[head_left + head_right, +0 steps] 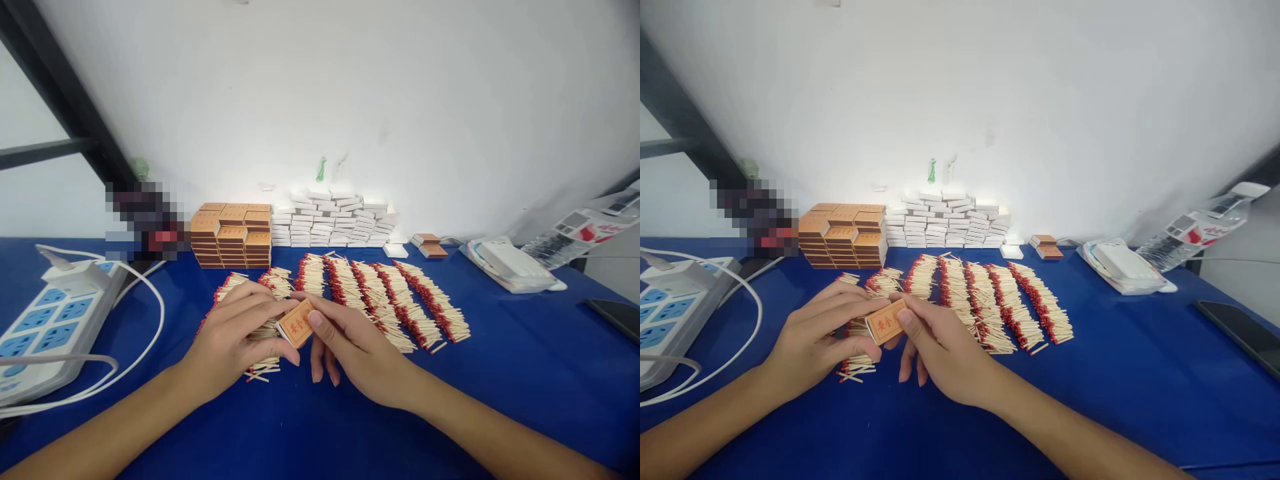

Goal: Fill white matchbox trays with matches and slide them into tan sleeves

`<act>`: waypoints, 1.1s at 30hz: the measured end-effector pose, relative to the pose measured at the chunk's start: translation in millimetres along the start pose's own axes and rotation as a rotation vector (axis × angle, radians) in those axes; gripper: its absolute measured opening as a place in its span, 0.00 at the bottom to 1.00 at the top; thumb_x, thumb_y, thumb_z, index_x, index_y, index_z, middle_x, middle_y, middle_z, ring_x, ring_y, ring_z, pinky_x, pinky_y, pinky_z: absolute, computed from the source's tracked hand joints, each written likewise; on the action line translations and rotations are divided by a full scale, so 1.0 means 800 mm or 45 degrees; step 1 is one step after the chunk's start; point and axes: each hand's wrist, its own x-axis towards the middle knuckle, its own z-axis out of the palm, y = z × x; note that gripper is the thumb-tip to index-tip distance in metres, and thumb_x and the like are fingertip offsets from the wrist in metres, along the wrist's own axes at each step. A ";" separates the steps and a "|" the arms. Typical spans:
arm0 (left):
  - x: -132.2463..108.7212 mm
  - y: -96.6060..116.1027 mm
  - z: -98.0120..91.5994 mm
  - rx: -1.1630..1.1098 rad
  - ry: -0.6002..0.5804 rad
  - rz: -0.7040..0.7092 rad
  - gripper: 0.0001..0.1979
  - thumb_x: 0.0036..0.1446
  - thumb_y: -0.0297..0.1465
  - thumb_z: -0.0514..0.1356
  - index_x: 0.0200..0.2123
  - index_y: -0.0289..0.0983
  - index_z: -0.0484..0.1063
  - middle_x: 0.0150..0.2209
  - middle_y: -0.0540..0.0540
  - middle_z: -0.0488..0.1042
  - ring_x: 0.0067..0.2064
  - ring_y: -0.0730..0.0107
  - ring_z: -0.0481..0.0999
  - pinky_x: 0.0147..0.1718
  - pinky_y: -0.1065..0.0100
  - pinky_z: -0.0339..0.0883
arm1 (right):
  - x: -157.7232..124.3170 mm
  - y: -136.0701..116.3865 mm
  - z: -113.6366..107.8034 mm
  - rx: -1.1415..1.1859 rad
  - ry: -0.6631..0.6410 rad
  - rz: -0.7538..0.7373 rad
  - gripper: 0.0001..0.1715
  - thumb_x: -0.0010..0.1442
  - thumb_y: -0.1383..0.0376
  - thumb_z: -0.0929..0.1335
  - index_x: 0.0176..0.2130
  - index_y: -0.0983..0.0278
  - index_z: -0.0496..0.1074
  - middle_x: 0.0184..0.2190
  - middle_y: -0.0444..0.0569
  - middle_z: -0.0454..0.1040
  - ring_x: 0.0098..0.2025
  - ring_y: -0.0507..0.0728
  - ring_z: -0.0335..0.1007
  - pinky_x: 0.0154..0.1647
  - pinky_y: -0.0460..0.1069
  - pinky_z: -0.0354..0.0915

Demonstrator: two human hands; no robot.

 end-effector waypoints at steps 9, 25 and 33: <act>-0.005 0.004 0.001 0.036 0.027 0.026 0.34 0.53 0.51 0.71 0.59 0.40 0.75 0.39 0.45 0.84 0.42 0.62 0.79 0.41 0.62 0.76 | -0.019 -0.019 0.018 -0.306 -0.062 -0.016 0.37 0.77 0.47 0.64 0.75 0.57 0.55 0.34 0.44 0.72 0.34 0.56 0.69 0.34 0.51 0.68; -0.005 0.013 -0.002 0.097 0.066 0.109 0.32 0.64 0.49 0.66 0.65 0.39 0.72 0.44 0.44 0.83 0.43 0.64 0.81 0.41 0.65 0.77 | -0.019 -0.020 0.013 -0.315 -0.021 0.146 0.32 0.61 0.50 0.79 0.55 0.57 0.65 0.36 0.41 0.72 0.32 0.53 0.65 0.29 0.49 0.62; 0.002 0.017 -0.005 0.065 0.159 0.197 0.43 0.51 0.52 0.73 0.65 0.37 0.72 0.40 0.45 0.85 0.40 0.63 0.80 0.39 0.63 0.77 | -0.014 -0.022 0.009 -0.607 0.178 -0.266 0.15 0.63 0.58 0.75 0.47 0.58 0.72 0.30 0.40 0.73 0.27 0.51 0.63 0.25 0.47 0.60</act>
